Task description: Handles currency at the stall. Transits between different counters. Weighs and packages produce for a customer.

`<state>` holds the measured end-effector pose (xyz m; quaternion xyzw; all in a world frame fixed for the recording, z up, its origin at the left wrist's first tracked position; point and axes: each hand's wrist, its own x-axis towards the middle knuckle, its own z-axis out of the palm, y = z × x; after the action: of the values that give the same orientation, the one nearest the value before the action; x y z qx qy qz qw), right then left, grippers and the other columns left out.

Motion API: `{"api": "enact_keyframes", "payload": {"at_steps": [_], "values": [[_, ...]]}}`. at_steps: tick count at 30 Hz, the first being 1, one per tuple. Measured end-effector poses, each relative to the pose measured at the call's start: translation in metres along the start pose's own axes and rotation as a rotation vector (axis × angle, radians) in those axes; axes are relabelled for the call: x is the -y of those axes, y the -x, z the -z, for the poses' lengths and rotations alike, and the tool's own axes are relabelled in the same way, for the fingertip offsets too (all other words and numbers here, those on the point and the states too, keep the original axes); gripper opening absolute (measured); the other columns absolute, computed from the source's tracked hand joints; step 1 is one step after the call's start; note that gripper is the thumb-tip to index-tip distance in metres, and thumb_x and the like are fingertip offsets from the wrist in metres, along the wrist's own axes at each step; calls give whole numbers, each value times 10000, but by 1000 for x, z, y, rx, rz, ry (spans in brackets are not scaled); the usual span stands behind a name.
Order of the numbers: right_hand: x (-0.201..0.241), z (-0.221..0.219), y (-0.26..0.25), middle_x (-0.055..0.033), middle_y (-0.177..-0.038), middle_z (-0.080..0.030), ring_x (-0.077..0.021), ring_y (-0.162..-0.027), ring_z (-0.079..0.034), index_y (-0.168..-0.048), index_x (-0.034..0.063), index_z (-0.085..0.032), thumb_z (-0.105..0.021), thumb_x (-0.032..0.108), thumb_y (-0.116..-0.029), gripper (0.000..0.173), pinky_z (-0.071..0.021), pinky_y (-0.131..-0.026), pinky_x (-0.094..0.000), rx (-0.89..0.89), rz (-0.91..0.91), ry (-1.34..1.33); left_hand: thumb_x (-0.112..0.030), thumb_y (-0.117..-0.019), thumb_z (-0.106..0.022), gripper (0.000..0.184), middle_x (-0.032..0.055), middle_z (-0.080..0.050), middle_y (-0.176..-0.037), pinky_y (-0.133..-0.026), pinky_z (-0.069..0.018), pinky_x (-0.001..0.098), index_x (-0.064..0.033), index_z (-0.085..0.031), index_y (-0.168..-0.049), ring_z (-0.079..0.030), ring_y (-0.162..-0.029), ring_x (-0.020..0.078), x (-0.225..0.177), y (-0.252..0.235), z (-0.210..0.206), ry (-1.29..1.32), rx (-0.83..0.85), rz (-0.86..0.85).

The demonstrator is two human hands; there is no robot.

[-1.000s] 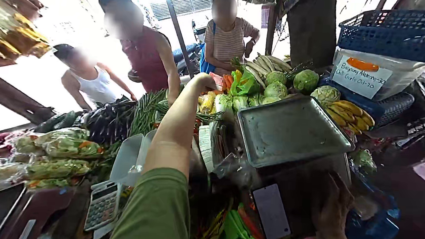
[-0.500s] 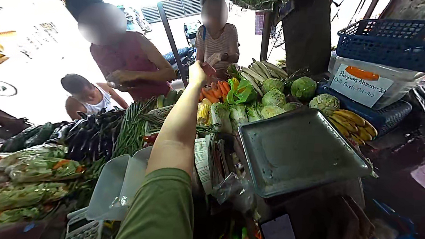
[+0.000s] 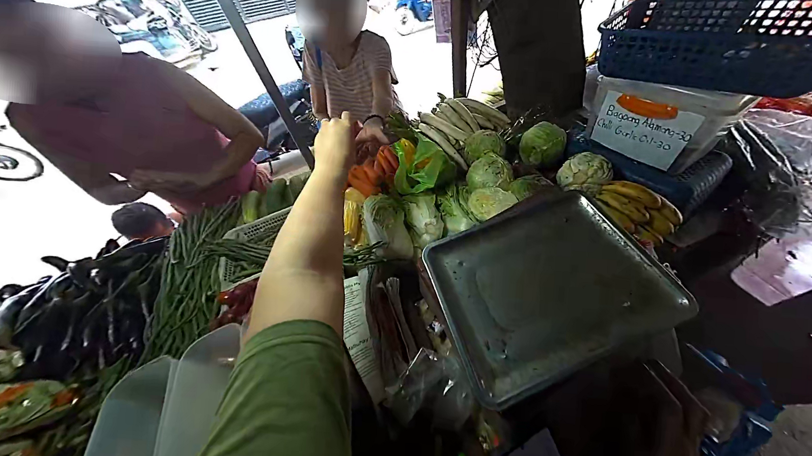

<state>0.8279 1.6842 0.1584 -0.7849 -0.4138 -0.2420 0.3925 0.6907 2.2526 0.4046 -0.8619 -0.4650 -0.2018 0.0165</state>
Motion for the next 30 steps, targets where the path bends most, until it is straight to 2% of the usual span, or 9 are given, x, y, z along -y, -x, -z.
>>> {"api": "enact_keyframes", "payload": {"at_steps": [4, 8, 12, 19, 21, 24, 28, 29, 30], "values": [[3, -1, -3, -213, -1342, -571, -280, -1313, -507, -1321, 75, -547, -411, 338, -1028, 416, -339, -1135, -359, -17, -8, -8, 21, -964, -594, 399, 384, -580, -1297, -1008, -446, 742, 82, -544, -1355, -551, -1245, 579, 14, -7, -32, 140, -23, -86], [0, -1, -2, -139, -1350, -575, -224, -1316, -508, -1341, 137, -543, -405, 360, -1025, 410, -363, -1129, -332, -31, -19, -18, -110, -928, -754, 387, 392, -647, -1125, -938, -459, 782, 90, -608, -1225, -610, -1115, 609, 16, -11, -51, 148, 57, -124], [-2, -2, -1, -103, -1375, -564, -202, -1338, -493, -1365, 173, -534, -408, 369, -1027, 411, -354, -1142, -330, -37, -31, -38, -59, -926, -743, 375, 415, -635, -1123, -952, -447, 782, 125, -588, -1215, -597, -1124, 625, 9, -8, -54, 132, 182, -99], [-1, -1, -3, -144, -1344, -586, -238, -1301, -528, -1344, 148, -555, -412, 349, -1029, 400, -393, -1115, -359, -29, -9, -36, -11, -942, -689, 403, 412, -633, -1154, -949, -433, 804, 100, -559, -1307, -597, -1121, 629, 22, -2, -58, 121, 236, -145], [-1, -1, -2, -154, -1343, -595, -253, -1298, -540, -1346, 143, -567, -424, 367, -1025, 417, -414, -1110, -376, -25, -22, -54, -87, -961, -704, 440, 411, -625, -1184, -949, -416, 826, 86, -551, -1335, -581, -1134, 642, 25, 3, -48, 141, 234, -182], [0, 0, -2, -168, -1349, -612, -277, -1274, -564, -1332, 115, -596, -455, 318, -1007, 408, -425, -1099, -408, -31, -32, -73, -60, -949, -713, 458, 413, -613, -1204, -935, -400, 844, 91, -540, -1345, -569, -1136, 654, 30, 8, -20, 131, 222, -294], [1, 4, -6, -225, -1332, -624, -341, -1260, -583, -1307, 41, -619, -450, 297, -998, 436, -437, -1090, -453, -3, -41, -106, -50, -949, -707, 453, 476, -565, -1188, -878, -383, 873, 158, -525, -1308, -540, -1104, 703, 10, 40, 48, 67, 132, -436], [1, 4, -6, -238, -1325, -622, -357, -1255, -582, -1298, 24, -618, -449, 288, -995, 436, -434, -1087, -469, 4, -42, -113, -63, -968, -681, 464, 469, -553, -1225, -897, -398, 848, 158, -498, -1333, -540, -1134, 684, -6, 58, 71, -6, 151, -419], [0, 4, -5, -249, -1306, -627, -375, -1240, -587, -1279, 12, -630, -461, 271, -987, 425, -434, -1078, -489, 2, -43, -117, -52, -999, -652, 472, 450, -510, -1333, -1005, -349, 809, 141, -468, -1389, -485, -1252, 655, -33, 82, 98, -34, 215, -288]]}}
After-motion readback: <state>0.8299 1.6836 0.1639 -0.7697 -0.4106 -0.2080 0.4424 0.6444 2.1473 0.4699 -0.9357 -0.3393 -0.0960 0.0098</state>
